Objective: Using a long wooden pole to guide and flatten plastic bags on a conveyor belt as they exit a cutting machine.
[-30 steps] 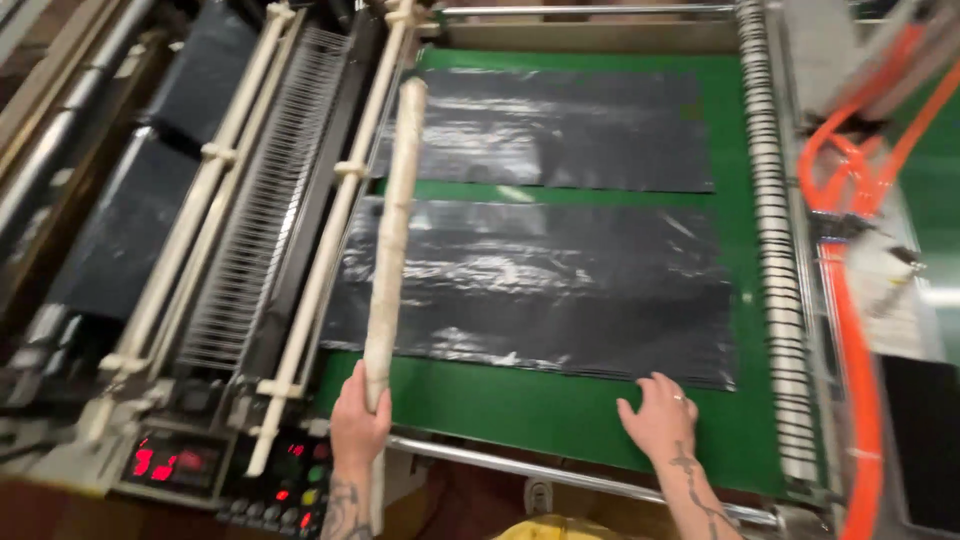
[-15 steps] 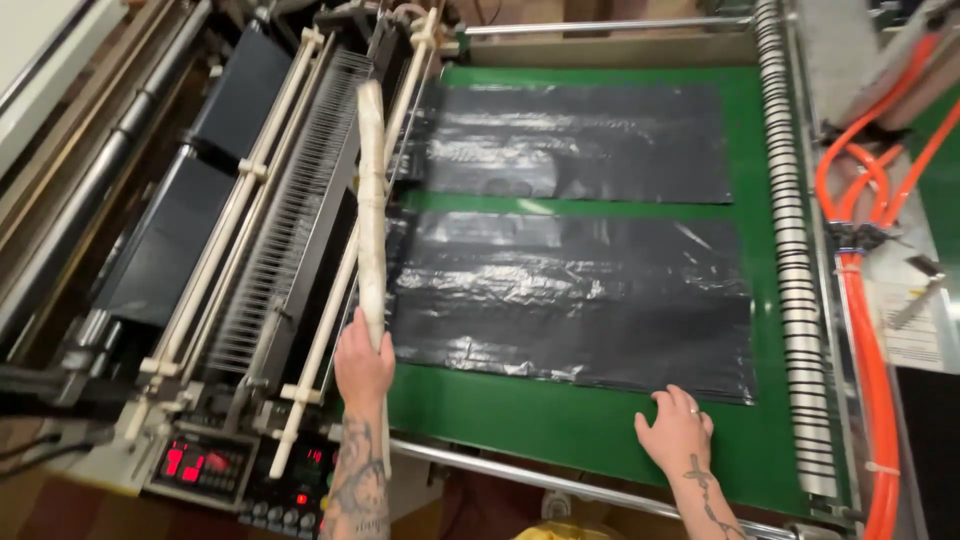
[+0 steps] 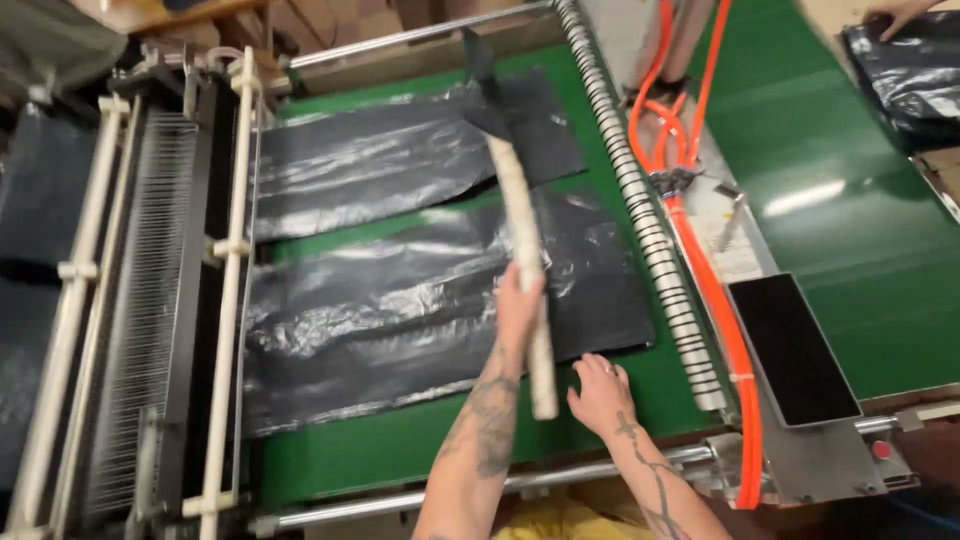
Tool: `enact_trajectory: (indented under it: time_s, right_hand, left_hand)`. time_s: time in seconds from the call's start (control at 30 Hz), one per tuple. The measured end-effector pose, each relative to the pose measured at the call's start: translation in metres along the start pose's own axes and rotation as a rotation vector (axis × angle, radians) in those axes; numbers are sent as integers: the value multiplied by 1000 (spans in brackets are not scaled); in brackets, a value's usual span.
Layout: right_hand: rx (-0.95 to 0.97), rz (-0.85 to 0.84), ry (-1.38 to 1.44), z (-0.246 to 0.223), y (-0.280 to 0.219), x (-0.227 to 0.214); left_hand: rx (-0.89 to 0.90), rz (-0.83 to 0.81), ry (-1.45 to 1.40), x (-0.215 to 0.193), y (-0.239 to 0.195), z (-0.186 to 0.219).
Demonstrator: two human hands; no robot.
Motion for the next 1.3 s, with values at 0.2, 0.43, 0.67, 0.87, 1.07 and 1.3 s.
enact_trajectory:
  time_s: [0.2, 0.43, 0.67, 0.87, 1.07, 1.3]
  right_hand:
    - [10, 40, 2, -6, -6, -6]
    - [-99, 235, 155, -22, -11, -32]
    - [42, -150, -67, -35, -9, -21]
    - [75, -157, -168, -29, 3, -10]
    - [94, -33, -221, 0, 29, 36]
    - [119, -103, -123, -15, 12, 2]
  left_hand:
    - [-53, -194, -197, -24, -19, 7]
    - [133, -119, 267, -217, -147, -37]
    - [21, 236, 472, -331, -245, -112]
    - [-102, 518, 372, -351, -239, -92]
    - [155, 663, 634, -400, -178, -84]
    - [155, 581, 966, -396, -57, -93]
Point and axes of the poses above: each hand's wrist, its own y-axis towards the middle knuckle, its own x-axis out of the palm, z = x × y, the point moved 5 cm from there along y, towards the middle knuckle, and after that the axes turned 3 degrees about y, right-handed, at the moved point
